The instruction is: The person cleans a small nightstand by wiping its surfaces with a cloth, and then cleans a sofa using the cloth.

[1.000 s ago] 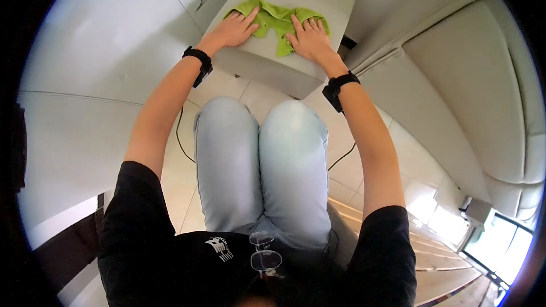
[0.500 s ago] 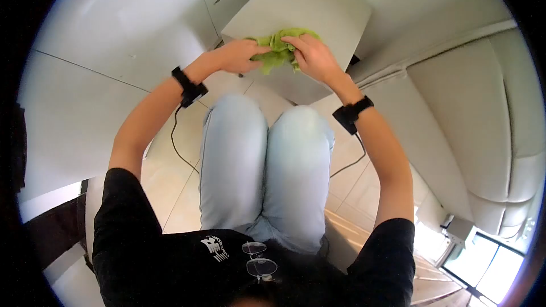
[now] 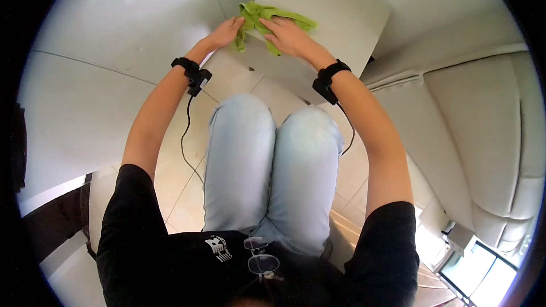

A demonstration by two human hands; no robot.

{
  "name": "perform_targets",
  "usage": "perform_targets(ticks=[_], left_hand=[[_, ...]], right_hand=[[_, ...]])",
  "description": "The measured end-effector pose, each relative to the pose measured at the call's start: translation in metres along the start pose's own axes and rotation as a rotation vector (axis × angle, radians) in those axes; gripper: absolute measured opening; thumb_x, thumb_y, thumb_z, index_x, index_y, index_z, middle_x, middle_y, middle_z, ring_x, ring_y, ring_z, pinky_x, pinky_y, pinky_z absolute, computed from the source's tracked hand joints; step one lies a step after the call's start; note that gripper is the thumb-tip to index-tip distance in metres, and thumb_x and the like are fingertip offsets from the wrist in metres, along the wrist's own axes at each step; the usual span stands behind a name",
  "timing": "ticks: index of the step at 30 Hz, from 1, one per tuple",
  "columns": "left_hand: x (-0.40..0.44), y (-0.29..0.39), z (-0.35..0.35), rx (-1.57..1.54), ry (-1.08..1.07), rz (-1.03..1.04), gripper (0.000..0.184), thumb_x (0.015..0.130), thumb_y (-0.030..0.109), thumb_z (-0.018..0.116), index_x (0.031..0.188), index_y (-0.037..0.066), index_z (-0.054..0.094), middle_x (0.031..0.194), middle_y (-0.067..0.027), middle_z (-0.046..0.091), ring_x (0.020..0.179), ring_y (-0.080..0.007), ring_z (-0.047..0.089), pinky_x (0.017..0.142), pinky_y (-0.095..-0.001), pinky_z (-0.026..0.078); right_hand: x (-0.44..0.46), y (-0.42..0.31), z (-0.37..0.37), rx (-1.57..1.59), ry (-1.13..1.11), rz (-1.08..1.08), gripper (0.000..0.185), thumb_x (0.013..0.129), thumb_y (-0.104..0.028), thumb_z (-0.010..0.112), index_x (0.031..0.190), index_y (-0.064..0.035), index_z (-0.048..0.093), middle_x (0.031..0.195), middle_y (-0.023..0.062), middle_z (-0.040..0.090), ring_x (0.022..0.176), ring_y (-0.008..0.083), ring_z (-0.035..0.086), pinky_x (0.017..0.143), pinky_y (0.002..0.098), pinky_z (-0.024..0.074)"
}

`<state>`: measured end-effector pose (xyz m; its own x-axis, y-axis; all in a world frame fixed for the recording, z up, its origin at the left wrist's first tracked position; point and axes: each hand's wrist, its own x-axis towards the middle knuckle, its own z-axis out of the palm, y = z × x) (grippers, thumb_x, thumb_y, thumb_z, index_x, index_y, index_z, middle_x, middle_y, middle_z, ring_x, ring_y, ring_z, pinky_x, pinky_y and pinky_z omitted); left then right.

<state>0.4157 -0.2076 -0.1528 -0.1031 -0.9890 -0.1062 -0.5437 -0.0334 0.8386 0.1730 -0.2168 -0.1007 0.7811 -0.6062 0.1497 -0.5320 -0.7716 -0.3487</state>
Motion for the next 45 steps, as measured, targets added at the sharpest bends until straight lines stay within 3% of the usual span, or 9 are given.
perform_targets(ticks=[3, 11, 16, 21, 27, 31, 33, 39, 45], left_hand=[[-0.012, 0.008, -0.005, 0.159, 0.062, 0.073, 0.049, 0.103, 0.037, 0.035, 0.123, -0.004, 0.053, 0.109, -0.0309, 0.061, 0.103, -0.0438, 0.058, 0.088, -0.0442, 0.046], [-0.045, 0.037, 0.004, 0.647, 0.344, 0.353, 0.027, 0.096, 0.014, 0.047, 0.114, -0.003, 0.058, 0.091, -0.0267, 0.064, 0.081, -0.0447, 0.06, 0.072, -0.0494, 0.049], [-0.069, 0.101, 0.022, 0.374, 0.0, 0.674, 0.028, 0.089, 0.005, 0.053, 0.115, 0.0, 0.061, 0.089, -0.0237, 0.065, 0.077, -0.0411, 0.06, 0.07, -0.0438, 0.05], [-0.075, 0.149, 0.002, 0.161, -0.407, 0.414, 0.039, 0.097, 0.019, 0.054, 0.133, 0.005, 0.054, 0.104, -0.016, 0.07, 0.097, -0.0174, 0.066, 0.086, -0.03, 0.05], [-0.043, 0.12, 0.046, 0.037, -0.318, 0.523, 0.053, 0.096, 0.026, 0.056, 0.142, 0.006, 0.042, 0.115, -0.0199, 0.065, 0.102, -0.0306, 0.064, 0.089, -0.0368, 0.049], [-0.041, 0.12, 0.067, 0.478, -0.279, 0.486, 0.06, 0.098, 0.026, 0.053, 0.149, 0.006, 0.029, 0.131, -0.0223, 0.053, 0.114, -0.0329, 0.055, 0.099, -0.0391, 0.043], [-0.036, 0.107, 0.083, 0.52, -0.039, 0.857, 0.064, 0.097, 0.031, 0.054, 0.15, 0.009, 0.026, 0.129, -0.0225, 0.052, 0.116, -0.0365, 0.051, 0.101, -0.042, 0.041], [-0.039, 0.12, 0.078, 0.59, -0.394, 0.619, 0.061, 0.099, 0.021, 0.048, 0.153, 0.017, 0.021, 0.135, -0.0216, 0.048, 0.12, -0.0366, 0.048, 0.102, -0.0424, 0.039], [-0.056, 0.115, 0.09, 0.354, -0.558, 0.812, 0.064, 0.095, 0.006, 0.046, 0.153, 0.018, 0.021, 0.136, -0.0212, 0.046, 0.116, -0.0362, 0.049, 0.102, -0.0422, 0.038]], right_hand=[[-0.001, -0.001, 0.01, 0.042, 0.136, -0.071, 0.05, 0.085, -0.002, 0.052, 0.134, -0.0138, 0.053, 0.117, 0.0197, 0.059, 0.106, 0.0383, 0.057, 0.09, 0.0433, 0.0474], [-0.007, -0.012, -0.011, 0.103, 0.199, -0.123, 0.046, 0.074, 0.01, 0.051, 0.114, -0.0076, 0.066, 0.104, 0.018, 0.066, 0.094, 0.0371, 0.061, 0.083, 0.0416, 0.0505], [-0.059, -0.037, -0.057, 0.235, 0.077, 0.004, 0.042, 0.076, 0.008, 0.05, 0.11, -0.0088, 0.068, 0.1, 0.017, 0.068, 0.089, 0.037, 0.063, 0.082, 0.0404, 0.0515], [-0.15, -0.041, -0.107, 0.567, 0.553, 0.253, 0.03, 0.082, 0.003, 0.055, 0.109, -0.0045, 0.065, 0.099, 0.0139, 0.07, 0.094, 0.0241, 0.068, 0.08, 0.0319, 0.0522], [-0.205, -0.007, -0.081, 0.199, 0.572, 0.581, 0.035, 0.087, -0.017, 0.066, 0.118, -0.0036, 0.059, 0.101, 0.0157, 0.068, 0.095, 0.0263, 0.065, 0.083, 0.0341, 0.051], [-0.197, 0.013, -0.05, -0.04, 0.473, 0.393, 0.052, 0.084, -0.028, 0.071, 0.126, -0.0034, 0.052, 0.112, 0.0193, 0.057, 0.107, 0.0355, 0.05, 0.096, 0.0435, 0.0407], [-0.189, 0.017, -0.036, -0.137, 0.505, 0.366, 0.051, 0.084, -0.028, 0.071, 0.124, -0.0036, 0.052, 0.108, 0.0189, 0.057, 0.105, 0.0357, 0.05, 0.095, 0.0431, 0.0407], [-0.182, 0.022, -0.038, -0.05, 0.595, 0.345, 0.028, 0.081, -0.013, 0.071, 0.106, -0.0045, 0.063, 0.094, 0.014, 0.059, 0.097, 0.035, 0.052, 0.089, 0.0416, 0.0428], [-0.207, -0.017, -0.037, 0.166, 0.438, 0.338, 0.019, 0.077, -0.002, 0.069, 0.095, -0.003, 0.065, 0.086, 0.0143, 0.059, 0.088, 0.0327, 0.056, 0.076, 0.0393, 0.0463]])
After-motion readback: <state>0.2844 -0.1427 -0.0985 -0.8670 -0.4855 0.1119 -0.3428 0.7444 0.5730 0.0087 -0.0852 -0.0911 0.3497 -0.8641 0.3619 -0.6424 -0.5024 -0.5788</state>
